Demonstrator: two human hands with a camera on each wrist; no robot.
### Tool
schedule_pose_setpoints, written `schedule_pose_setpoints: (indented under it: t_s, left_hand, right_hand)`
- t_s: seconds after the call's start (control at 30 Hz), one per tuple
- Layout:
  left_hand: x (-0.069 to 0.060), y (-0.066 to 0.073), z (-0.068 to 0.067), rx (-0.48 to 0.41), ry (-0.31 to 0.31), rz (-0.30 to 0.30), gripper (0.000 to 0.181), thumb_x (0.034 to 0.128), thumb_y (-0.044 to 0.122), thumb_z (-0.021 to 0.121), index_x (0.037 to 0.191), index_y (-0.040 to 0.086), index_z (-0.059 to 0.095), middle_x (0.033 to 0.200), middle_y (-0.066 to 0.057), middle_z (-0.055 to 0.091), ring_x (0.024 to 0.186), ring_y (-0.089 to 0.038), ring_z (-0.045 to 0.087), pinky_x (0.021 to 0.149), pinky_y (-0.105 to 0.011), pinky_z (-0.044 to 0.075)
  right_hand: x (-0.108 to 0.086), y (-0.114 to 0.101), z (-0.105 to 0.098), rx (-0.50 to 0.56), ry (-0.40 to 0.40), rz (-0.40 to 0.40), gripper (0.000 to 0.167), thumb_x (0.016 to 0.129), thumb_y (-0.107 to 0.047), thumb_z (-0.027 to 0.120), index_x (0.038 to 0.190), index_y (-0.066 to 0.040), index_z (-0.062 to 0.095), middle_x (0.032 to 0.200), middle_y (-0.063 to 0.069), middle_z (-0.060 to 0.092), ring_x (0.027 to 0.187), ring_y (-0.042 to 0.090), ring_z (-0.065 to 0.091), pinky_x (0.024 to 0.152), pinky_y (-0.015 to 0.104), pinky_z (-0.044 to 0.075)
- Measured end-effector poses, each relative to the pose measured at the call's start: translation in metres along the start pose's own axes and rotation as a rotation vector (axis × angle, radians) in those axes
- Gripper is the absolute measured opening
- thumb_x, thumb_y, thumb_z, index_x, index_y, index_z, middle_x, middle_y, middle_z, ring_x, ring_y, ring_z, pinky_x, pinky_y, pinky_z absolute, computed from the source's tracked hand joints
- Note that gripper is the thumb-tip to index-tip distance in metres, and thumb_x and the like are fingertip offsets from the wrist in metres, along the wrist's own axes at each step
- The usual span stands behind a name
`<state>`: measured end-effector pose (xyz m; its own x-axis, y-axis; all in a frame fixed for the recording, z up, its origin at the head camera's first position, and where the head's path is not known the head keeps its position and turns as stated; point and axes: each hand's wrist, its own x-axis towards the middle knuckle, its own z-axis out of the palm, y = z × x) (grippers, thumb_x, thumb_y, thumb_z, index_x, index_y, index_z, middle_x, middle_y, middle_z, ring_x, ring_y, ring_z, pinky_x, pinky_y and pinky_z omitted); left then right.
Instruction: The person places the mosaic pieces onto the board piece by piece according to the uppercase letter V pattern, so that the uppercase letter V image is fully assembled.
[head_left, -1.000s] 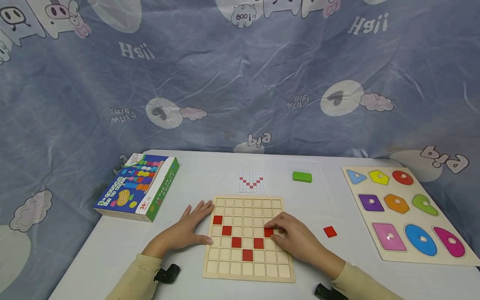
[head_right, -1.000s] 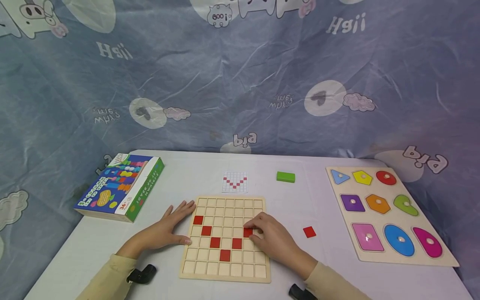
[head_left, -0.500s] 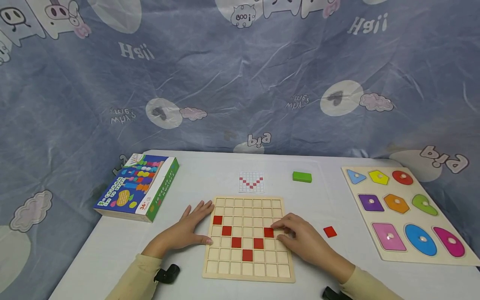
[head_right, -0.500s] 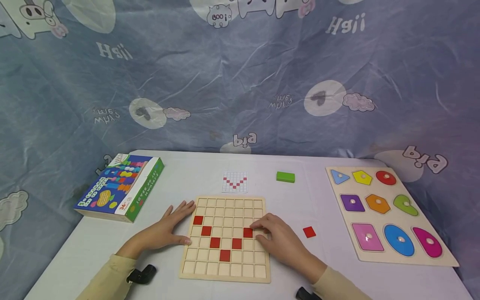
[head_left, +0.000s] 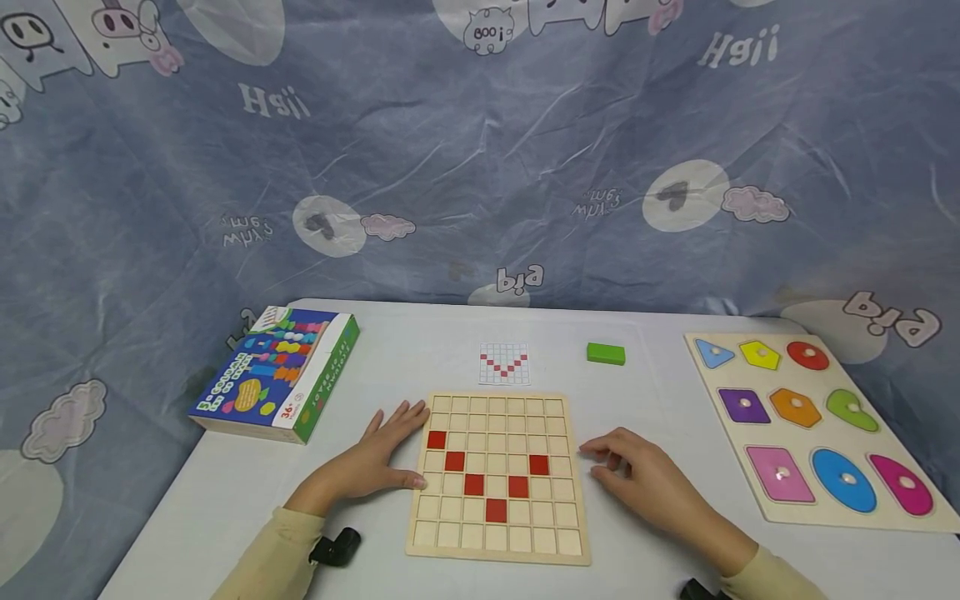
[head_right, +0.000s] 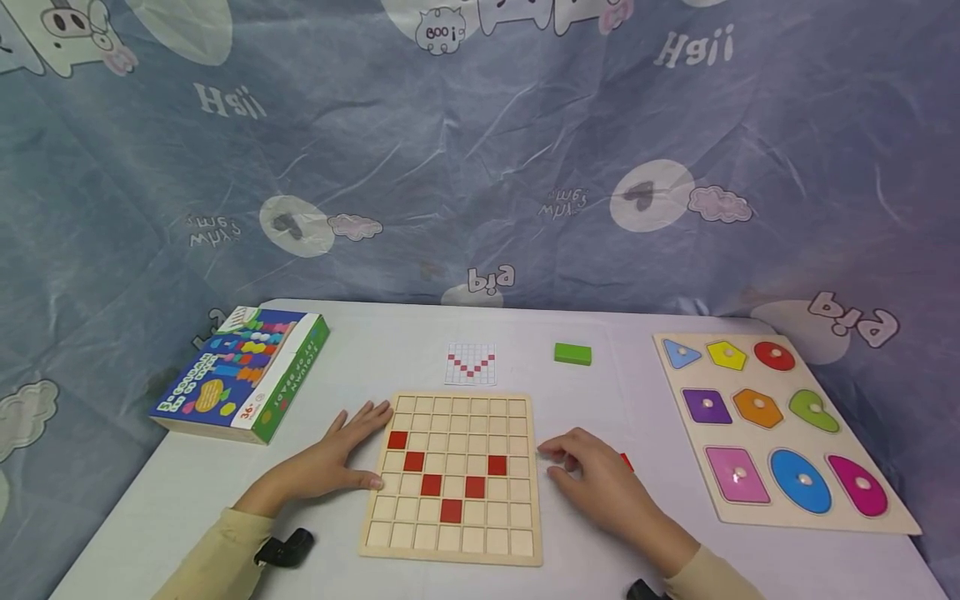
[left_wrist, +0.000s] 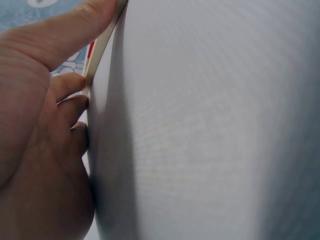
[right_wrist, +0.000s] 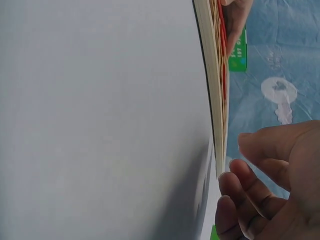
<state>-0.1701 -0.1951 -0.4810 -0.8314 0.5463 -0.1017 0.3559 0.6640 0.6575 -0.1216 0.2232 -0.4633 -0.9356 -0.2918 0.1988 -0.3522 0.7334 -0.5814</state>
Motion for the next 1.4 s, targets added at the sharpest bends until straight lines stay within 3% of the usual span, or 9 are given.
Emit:
schedule_pose_setpoints:
  t_s: [0.4, 0.93, 1.4]
  left_hand:
    - [0.0, 0.0, -0.001, -0.002, 0.001, 0.016, 0.104, 0.082, 0.046, 0.082, 0.162, 0.008, 0.026, 0.169, -0.01, 0.017, 0.156, -0.035, 0.003, 0.123, -0.057, -0.008]
    - [0.0, -0.002, 0.0, -0.001, 0.0, 0.016, 0.105, 0.082, 0.047, 0.082, 0.162, 0.009, 0.026, 0.169, -0.01, 0.017, 0.156, -0.034, 0.003, 0.123, -0.057, -0.007]
    - [0.001, -0.005, 0.001, -0.003, 0.001, 0.021, 0.105, 0.0816, 0.048, 0.081, 0.162, 0.009, 0.026, 0.169, -0.009, 0.017, 0.156, -0.034, 0.003, 0.123, -0.057, -0.007]
  right_hand:
    - [-0.015, 0.031, -0.026, -0.072, 0.089, 0.004, 0.032, 0.082, -0.004, 0.083, 0.11, -0.018, 0.076, 0.089, -0.014, 0.06, 0.075, 0.004, 0.053, 0.062, 0.022, 0.048]
    - [-0.025, 0.052, -0.045, -0.164, -0.018, 0.234, 0.036, 0.081, -0.015, 0.085, 0.115, -0.013, 0.075, 0.09, -0.003, 0.06, 0.081, 0.015, 0.053, 0.062, 0.022, 0.047]
    - [-0.021, 0.047, -0.037, -0.151, -0.012, 0.217, 0.033, 0.082, -0.011, 0.083, 0.114, -0.013, 0.075, 0.092, -0.004, 0.063, 0.081, 0.014, 0.053, 0.063, 0.023, 0.048]
